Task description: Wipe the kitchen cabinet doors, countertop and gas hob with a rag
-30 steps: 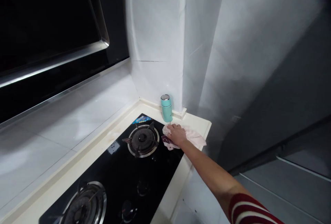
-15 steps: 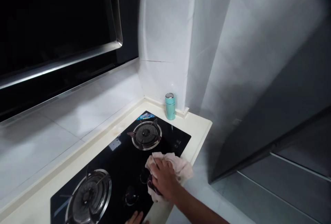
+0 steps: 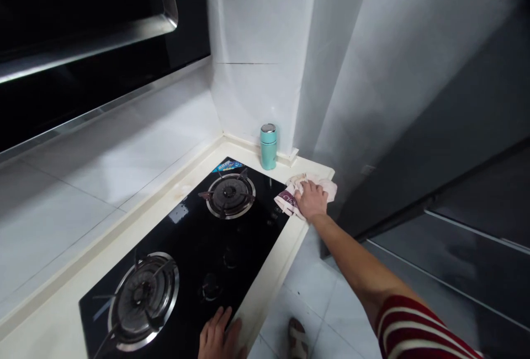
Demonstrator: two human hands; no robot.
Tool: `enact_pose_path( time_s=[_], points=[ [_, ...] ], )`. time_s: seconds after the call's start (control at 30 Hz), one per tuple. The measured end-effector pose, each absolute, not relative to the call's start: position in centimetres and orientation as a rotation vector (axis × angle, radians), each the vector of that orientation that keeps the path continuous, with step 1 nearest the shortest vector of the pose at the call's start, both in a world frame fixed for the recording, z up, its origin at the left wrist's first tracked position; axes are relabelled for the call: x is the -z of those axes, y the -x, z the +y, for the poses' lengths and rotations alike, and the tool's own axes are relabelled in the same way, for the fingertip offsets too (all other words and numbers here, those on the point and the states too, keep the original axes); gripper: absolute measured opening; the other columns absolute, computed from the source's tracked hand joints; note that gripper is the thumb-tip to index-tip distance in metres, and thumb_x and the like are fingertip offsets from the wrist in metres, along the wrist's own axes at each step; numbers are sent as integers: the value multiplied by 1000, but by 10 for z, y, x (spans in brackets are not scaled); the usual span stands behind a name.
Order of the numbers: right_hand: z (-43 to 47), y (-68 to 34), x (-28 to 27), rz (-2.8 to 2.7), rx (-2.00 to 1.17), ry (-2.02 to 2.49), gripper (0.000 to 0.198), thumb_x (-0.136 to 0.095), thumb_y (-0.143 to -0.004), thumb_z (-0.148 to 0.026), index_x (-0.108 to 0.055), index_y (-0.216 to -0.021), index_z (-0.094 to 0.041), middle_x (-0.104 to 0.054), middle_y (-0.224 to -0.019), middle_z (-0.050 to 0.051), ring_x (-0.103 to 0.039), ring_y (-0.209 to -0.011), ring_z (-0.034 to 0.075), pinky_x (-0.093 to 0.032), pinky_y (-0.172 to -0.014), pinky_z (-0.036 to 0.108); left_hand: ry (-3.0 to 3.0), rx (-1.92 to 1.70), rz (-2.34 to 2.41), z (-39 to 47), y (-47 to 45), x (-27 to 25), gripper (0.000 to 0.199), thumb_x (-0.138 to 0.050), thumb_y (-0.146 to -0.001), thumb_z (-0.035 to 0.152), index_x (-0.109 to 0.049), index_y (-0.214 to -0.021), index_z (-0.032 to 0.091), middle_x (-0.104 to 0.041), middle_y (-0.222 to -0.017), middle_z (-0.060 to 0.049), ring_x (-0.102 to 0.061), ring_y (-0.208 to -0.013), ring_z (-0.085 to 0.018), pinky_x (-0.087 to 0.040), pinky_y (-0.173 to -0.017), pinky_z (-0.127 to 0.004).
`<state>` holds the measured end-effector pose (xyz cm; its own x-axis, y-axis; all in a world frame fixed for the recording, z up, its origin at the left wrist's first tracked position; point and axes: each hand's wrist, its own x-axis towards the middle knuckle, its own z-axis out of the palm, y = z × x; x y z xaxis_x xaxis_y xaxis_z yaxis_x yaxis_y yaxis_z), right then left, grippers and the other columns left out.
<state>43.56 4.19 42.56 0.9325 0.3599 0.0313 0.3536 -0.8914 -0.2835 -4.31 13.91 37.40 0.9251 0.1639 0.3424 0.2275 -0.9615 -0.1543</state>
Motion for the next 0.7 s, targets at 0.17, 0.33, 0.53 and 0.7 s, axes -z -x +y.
enact_pose_path(
  time_s=[0.17, 0.33, 0.53, 0.7],
  points=[
    [49, -350, -427, -458, 3, 2822, 52, -41, -98, -41, -51, -141, -12, -46, -143, 21, -40, -123, 35, -32, -102, 49, 2895, 557, -187, 147, 40, -376, 43, -66, -77, 34, -64, -119, 26, -63, -132, -8, -53, -126, -28, -41, -99, -40],
    [55, -237, -429, -542, -36, 2779, 49, -45, -98, -42, -53, -139, -17, -52, -136, 18, -44, -118, 33, -34, -100, 50, 2949, 759, -205, 146, 29, -385, 48, -60, -88, 39, -56, -129, 17, -57, -136, -15, -53, -125, -28, -45, -98, -42],
    [57, -81, -432, -728, -141, 2708, 52, -47, -97, -46, -50, -143, -21, -48, -144, 16, -46, -124, 33, -37, -104, 53, 3105, 1079, -203, 131, 49, -404, 54, -55, -93, 43, -47, -137, 13, -47, -144, -20, -47, -135, -33, -47, -105, -50],
    [69, 50, -410, -932, -323, 2580, 59, -58, -91, -38, -48, -146, -20, -44, -152, 19, -45, -133, 38, -37, -107, 62, 3322, 1123, -295, 136, 153, -383, 51, -47, -95, 45, -46, -138, 17, -55, -139, -17, -55, -129, -30, -51, -103, -50]
  ],
)
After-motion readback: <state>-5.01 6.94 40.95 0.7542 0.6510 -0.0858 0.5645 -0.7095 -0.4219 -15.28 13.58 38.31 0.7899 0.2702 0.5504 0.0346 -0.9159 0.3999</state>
